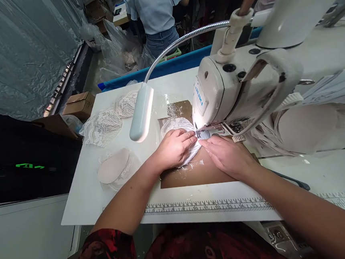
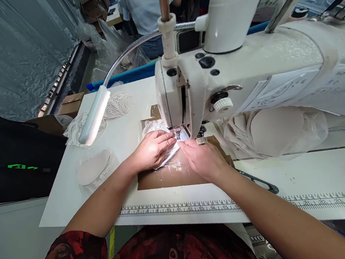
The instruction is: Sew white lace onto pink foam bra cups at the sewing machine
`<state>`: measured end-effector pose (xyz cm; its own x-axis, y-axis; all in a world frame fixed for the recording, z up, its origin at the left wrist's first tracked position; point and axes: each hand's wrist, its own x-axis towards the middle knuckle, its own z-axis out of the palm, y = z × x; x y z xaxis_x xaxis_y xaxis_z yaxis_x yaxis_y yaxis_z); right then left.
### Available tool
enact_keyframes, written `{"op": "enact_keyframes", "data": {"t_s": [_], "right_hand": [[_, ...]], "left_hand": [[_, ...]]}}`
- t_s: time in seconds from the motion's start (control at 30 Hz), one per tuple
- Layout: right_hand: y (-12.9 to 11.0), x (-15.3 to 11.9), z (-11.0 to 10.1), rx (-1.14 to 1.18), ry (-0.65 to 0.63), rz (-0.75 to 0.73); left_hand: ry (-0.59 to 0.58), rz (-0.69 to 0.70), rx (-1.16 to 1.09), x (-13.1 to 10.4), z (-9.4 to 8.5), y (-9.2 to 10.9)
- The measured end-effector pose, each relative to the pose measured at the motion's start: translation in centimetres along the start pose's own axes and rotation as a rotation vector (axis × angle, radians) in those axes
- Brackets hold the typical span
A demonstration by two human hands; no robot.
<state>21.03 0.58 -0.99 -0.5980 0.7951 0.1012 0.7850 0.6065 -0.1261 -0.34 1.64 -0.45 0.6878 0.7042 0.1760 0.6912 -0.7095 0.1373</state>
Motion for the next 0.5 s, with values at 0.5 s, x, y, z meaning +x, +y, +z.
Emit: {"op": "enact_keyframes", "data": {"t_s": [0.5], "right_hand": [[0.36,-0.45,-0.22,0.170,0.095,0.053]], "left_hand": [[0.052,0.100,-0.137,-0.77,-0.84,0.49]]}}
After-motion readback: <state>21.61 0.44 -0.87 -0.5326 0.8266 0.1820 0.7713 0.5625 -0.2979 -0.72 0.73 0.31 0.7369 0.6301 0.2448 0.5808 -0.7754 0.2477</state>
